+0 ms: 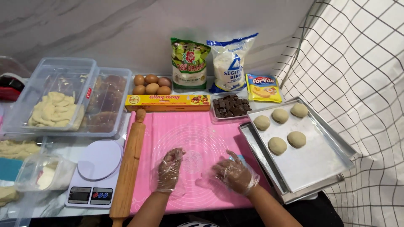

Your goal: Shaping and portioning dough balls on a silicone mat, occasionally adding filling.

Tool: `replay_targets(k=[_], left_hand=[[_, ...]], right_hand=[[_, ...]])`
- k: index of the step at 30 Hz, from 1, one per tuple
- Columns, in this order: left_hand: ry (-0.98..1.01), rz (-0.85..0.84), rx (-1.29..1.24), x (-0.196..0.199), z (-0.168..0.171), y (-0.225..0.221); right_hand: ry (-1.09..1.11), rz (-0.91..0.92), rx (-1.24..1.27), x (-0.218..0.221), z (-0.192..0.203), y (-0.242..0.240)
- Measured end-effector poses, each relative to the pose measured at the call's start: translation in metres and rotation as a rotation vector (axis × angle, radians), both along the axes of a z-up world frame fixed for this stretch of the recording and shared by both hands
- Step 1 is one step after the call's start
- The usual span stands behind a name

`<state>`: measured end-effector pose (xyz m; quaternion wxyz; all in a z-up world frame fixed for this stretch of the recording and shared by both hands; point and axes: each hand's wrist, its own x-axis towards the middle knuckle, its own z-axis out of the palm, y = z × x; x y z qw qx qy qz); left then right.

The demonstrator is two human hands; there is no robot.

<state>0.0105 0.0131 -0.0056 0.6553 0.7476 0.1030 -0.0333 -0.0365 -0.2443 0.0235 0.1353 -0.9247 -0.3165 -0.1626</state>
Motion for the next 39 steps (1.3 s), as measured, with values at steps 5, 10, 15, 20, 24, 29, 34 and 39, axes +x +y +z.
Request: replay_targets(k=[5,10,15,20,24,29,34,39], left_hand=[[0.066,0.013,-0.69,-0.001,-0.012,0.01],[-0.091,-0.166,-0.874,-0.002,-0.022,0.014],[-0.127,-0.053,0.011,-0.012,0.027,0.005],[-0.616,-0.1,0.555,-0.001,0.091,0.059],[-0.543,0.172,0.907,0.044,0.116,0.149],[-0.373,0.253,1.343,0.105,0.071,0.252],[-0.375,0.242,1.706,0.148,0.002,0.285],[-0.126,0.396,1.562,0.2,-0.06,0.311]], right_hand=[[-0.023,0.023,0.039,0.0,-0.034,-0.012],[-0.049,0.106,-0.414,-0.013,-0.101,-0.047],[0.087,0.072,-0.556,-0.011,-0.093,-0.046],[-0.027,0.091,-0.268,-0.016,-0.08,-0.049],[-0.454,0.006,-1.072,-0.017,-0.073,-0.049],[0.07,0.058,-0.49,-0.016,-0.078,-0.05],[-0.681,-0.028,-1.259,-0.014,-0.167,-0.077],[0.061,0.069,-0.576,-0.015,-0.079,-0.047]])
